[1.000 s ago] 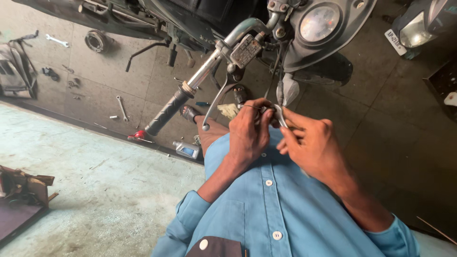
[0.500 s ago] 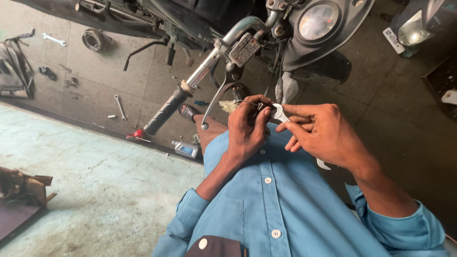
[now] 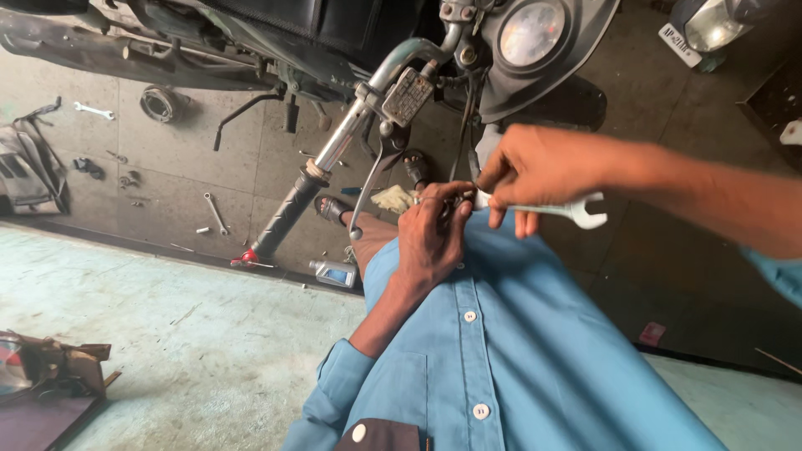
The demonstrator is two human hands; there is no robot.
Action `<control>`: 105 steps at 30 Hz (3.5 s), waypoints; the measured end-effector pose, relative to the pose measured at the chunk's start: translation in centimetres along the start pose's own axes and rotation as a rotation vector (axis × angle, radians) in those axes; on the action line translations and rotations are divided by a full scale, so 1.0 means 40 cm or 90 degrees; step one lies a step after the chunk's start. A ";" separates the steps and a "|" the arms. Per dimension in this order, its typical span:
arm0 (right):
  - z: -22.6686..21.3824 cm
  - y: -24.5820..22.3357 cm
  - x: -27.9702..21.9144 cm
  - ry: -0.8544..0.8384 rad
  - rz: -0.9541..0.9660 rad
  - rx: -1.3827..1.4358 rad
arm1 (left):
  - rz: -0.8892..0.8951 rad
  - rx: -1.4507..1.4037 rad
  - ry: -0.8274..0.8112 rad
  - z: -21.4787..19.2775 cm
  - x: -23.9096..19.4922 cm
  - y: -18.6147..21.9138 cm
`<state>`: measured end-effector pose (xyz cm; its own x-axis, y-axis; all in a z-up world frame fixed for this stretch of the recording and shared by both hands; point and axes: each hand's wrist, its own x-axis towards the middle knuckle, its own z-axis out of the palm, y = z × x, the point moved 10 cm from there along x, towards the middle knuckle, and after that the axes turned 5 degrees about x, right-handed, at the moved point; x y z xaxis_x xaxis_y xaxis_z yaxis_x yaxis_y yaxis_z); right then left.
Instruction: The person uses a wrench to loosen and tighten bolts on a motorcycle handlebar assembly. They remove a small metal component, adjust it, and reattach it to the handlebar area.
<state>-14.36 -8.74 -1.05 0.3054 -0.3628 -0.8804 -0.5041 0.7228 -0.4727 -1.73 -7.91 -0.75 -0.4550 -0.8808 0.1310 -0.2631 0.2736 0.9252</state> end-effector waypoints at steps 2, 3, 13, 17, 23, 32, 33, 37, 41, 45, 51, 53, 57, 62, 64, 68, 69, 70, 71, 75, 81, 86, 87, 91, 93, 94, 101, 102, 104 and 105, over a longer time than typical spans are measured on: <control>0.002 -0.003 0.002 -0.007 0.049 -0.088 | -0.009 -0.013 -0.011 0.001 -0.007 -0.011; 0.004 -0.024 0.002 -0.005 0.024 -0.073 | -0.012 -0.020 -0.013 0.000 -0.002 -0.017; 0.032 0.062 0.032 0.132 -0.100 0.105 | -0.041 0.056 -0.061 -0.016 0.008 -0.033; 0.010 0.076 0.073 -0.029 -0.005 0.065 | 0.056 0.088 -0.106 0.008 0.014 -0.020; -0.011 0.031 0.090 -0.067 0.003 0.039 | -0.055 -0.081 -0.066 -0.016 0.037 -0.053; -0.046 0.093 0.085 -0.046 -0.161 0.237 | -0.111 -0.178 -0.132 -0.001 0.080 -0.048; -0.037 0.070 0.068 -0.106 -0.226 0.332 | -0.117 -0.187 -0.124 -0.007 0.082 -0.049; -0.010 0.014 -0.054 -0.176 -0.527 0.423 | -0.133 -0.205 -0.104 -0.011 0.070 -0.050; 0.006 0.027 -0.107 0.085 -0.652 0.354 | -0.198 -0.225 -0.109 0.018 0.038 -0.066; 0.015 0.106 -0.091 0.376 -0.483 0.412 | -0.163 -0.300 -0.040 0.014 0.024 -0.057; 0.044 0.035 -0.158 0.569 -0.534 0.095 | -0.159 -0.236 -0.020 0.009 0.022 -0.039; 0.054 0.036 -0.164 0.570 -0.528 0.061 | -0.171 -0.233 -0.012 0.009 0.021 -0.039; 0.097 0.029 -0.178 0.641 -0.583 -0.077 | -0.215 -0.279 0.008 0.008 0.016 -0.051; 0.121 0.032 -0.177 0.671 -0.686 -0.091 | -0.211 -0.249 0.016 -0.005 0.020 -0.040; 0.116 0.038 -0.172 0.660 -0.630 -0.136 | -0.186 -0.258 0.025 -0.007 0.021 -0.028; 0.056 0.052 -0.158 0.544 -0.543 0.127 | -0.169 -0.130 -0.038 -0.003 0.030 -0.024; 0.045 0.044 -0.161 0.522 -0.529 0.147 | -0.136 -0.110 -0.028 -0.010 0.035 -0.011; 0.033 0.035 -0.161 0.501 -0.516 0.167 | -0.102 -0.090 -0.018 -0.015 0.040 0.002; 0.023 0.025 -0.159 0.477 -0.503 0.186 | -0.089 -0.086 -0.018 -0.017 0.042 0.009; -0.010 0.012 -0.141 0.442 -0.435 0.274 | -0.043 -0.056 -0.027 -0.023 0.052 0.033; -0.075 0.006 -0.091 0.397 -0.432 0.276 | -0.052 -0.069 -0.065 -0.008 0.035 0.026; -0.125 0.026 0.026 0.335 -0.328 0.210 | 0.040 0.008 -0.107 0.023 0.021 0.032; -0.118 0.007 0.074 0.298 -0.334 0.133 | 0.090 0.019 -0.127 0.034 0.024 0.042; -0.137 -0.007 0.221 0.250 -0.253 -0.251 | 0.209 0.019 -0.172 0.044 0.034 0.043; -0.173 0.007 0.244 0.259 -0.215 -0.286 | 0.186 -0.005 -0.189 0.045 0.038 0.019; -0.195 0.007 0.237 0.259 -0.227 -0.206 | 0.176 -0.016 -0.197 0.050 0.041 0.011; -0.268 0.028 -0.088 0.349 -0.634 0.392 | 0.023 -0.191 -0.099 0.010 0.053 -0.024; -0.245 0.054 -0.115 0.345 -0.652 0.424 | -0.018 -0.209 -0.119 0.015 0.048 -0.035; -0.174 0.092 -0.123 0.346 -0.636 0.425 | -0.081 -0.243 -0.136 0.014 0.048 -0.054; -0.139 0.104 -0.120 0.347 -0.628 0.427 | -0.107 -0.260 -0.134 0.013 0.046 -0.058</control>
<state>-22.41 -7.28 0.99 -0.1318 -0.9791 -0.1546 0.2878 0.1114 -0.9512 -2.39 -9.97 -2.85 -0.6082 -0.7908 -0.0688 -0.0123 -0.0773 0.9969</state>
